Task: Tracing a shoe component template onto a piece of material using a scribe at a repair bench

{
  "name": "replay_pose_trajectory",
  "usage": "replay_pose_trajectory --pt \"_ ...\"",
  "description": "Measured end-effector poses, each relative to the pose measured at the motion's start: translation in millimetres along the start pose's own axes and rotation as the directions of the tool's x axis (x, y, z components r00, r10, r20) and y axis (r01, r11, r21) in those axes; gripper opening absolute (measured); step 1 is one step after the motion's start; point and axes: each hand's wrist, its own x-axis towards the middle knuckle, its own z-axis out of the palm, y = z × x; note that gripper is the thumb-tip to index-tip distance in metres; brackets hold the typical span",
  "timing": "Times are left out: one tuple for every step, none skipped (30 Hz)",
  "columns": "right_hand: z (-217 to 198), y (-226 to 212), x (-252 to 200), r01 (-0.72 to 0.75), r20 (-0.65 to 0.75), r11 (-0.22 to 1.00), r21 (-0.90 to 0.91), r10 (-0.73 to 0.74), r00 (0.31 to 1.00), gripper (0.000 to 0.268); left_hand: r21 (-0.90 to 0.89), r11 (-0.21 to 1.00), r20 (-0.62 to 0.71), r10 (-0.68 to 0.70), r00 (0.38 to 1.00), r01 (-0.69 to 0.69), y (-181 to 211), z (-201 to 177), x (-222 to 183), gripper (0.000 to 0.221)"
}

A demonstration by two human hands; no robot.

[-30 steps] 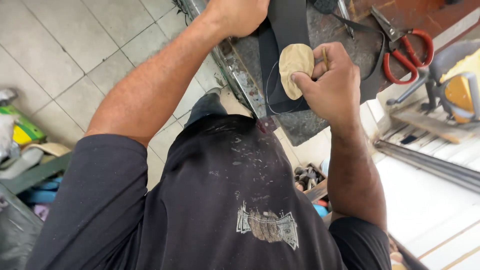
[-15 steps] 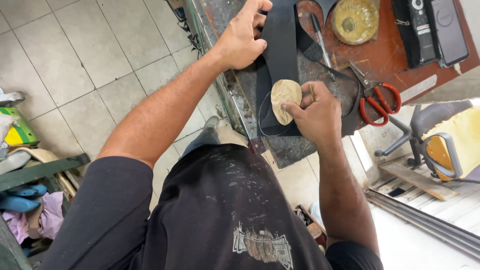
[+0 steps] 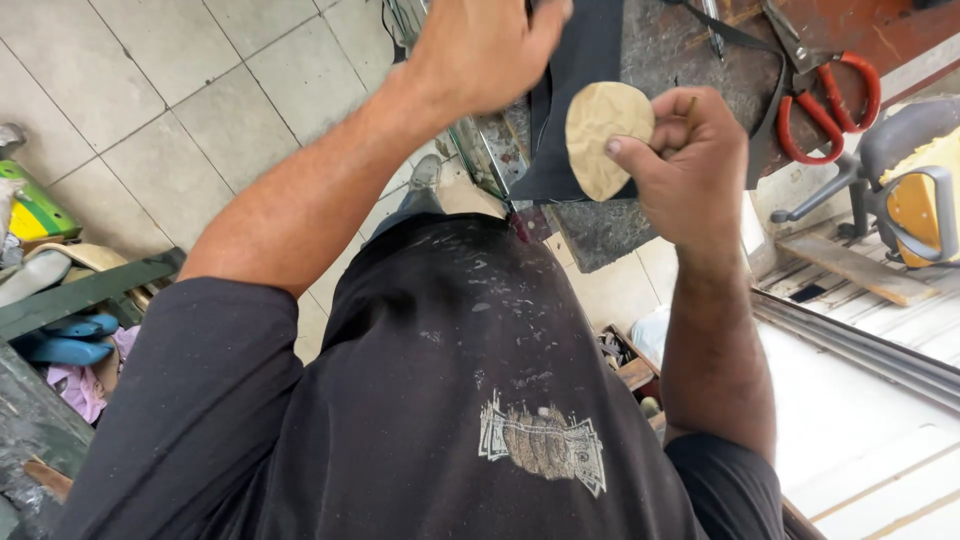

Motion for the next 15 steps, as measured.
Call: replay_pose_trajectory --pt "7 -4 4 -0.02 -0.01 1.0 -0.019 0.02 1.0 0.035 -0.055 0.991 0.078 -0.116 0.99 0.121 17 -14 -3 0.033" --pt "11 -9 4 -0.02 -0.01 1.0 -0.019 0.02 1.0 0.035 -0.056 0.991 0.078 -0.116 0.99 0.121 23 -15 -11 0.033" --pt "15 -14 5 -0.064 -0.024 0.994 -0.092 0.062 0.998 0.034 -0.108 0.994 0.056 0.004 0.998 0.002 29 -17 -19 0.026" --pt "18 -18 5 -0.108 -0.041 0.981 -0.163 0.103 0.994 0.034 -0.157 0.981 0.029 0.123 0.992 -0.117 35 -18 -27 0.032" --pt "18 -18 5 -0.11 -0.04 0.98 -0.166 0.104 0.994 0.034 -0.16 0.98 0.028 0.122 0.992 -0.116 30 -9 -35 0.032" --pt "17 -17 5 -0.032 -0.058 0.958 -0.285 0.016 0.998 0.032 -0.086 0.989 0.058 0.127 0.99 -0.122 25 1 -43 0.031" --pt "15 -16 4 0.043 -0.06 0.915 -0.402 -0.073 0.996 0.032 -0.013 0.992 0.088 0.128 0.988 -0.127 21 10 -51 0.031" --pt "8 -5 1 0.042 -0.057 0.914 -0.405 -0.071 0.996 0.032 -0.017 0.992 0.087 0.125 0.988 -0.124 22 11 -54 0.031" --pt "1 7 -1 0.118 -0.081 0.903 -0.413 -0.166 0.983 0.027 -0.031 0.994 0.068 0.109 0.992 -0.107 22 13 -55 0.031" --pt "-7 18 -4 0.194 -0.102 0.885 -0.423 -0.259 0.96 0.022 -0.046 0.995 0.049 0.092 0.995 -0.09 22 14 -57 0.032" --pt "-12 15 -9 0.193 -0.099 0.886 -0.422 -0.257 0.961 0.022 -0.047 0.995 0.049 0.089 0.995 -0.086 21 14 -59 0.032" --pt "-17 11 -15 0.159 -0.105 0.918 -0.363 -0.209 0.972 0.021 -0.038 0.997 0.074 0.076 0.994 -0.074 21 14 -61 0.035" --pt "-22 7 -19 0.122 -0.115 0.946 -0.301 -0.163 0.98 0.02 -0.027 0.997 0.099 0.072 0.992 -0.069 19 14 -61 0.038" --pt "-20 8 -22 0.121 -0.119 0.946 -0.301 -0.163 0.979 0.02 -0.026 0.997 0.101 0.075 0.992 -0.073 19 14 -61 0.038" --pt "-17 9 -24 0.102 -0.094 0.957 -0.272 -0.132 0.987 0.018 -0.026 0.996 0.085 0.086 0.993 -0.085 18 14 -62 0.039"
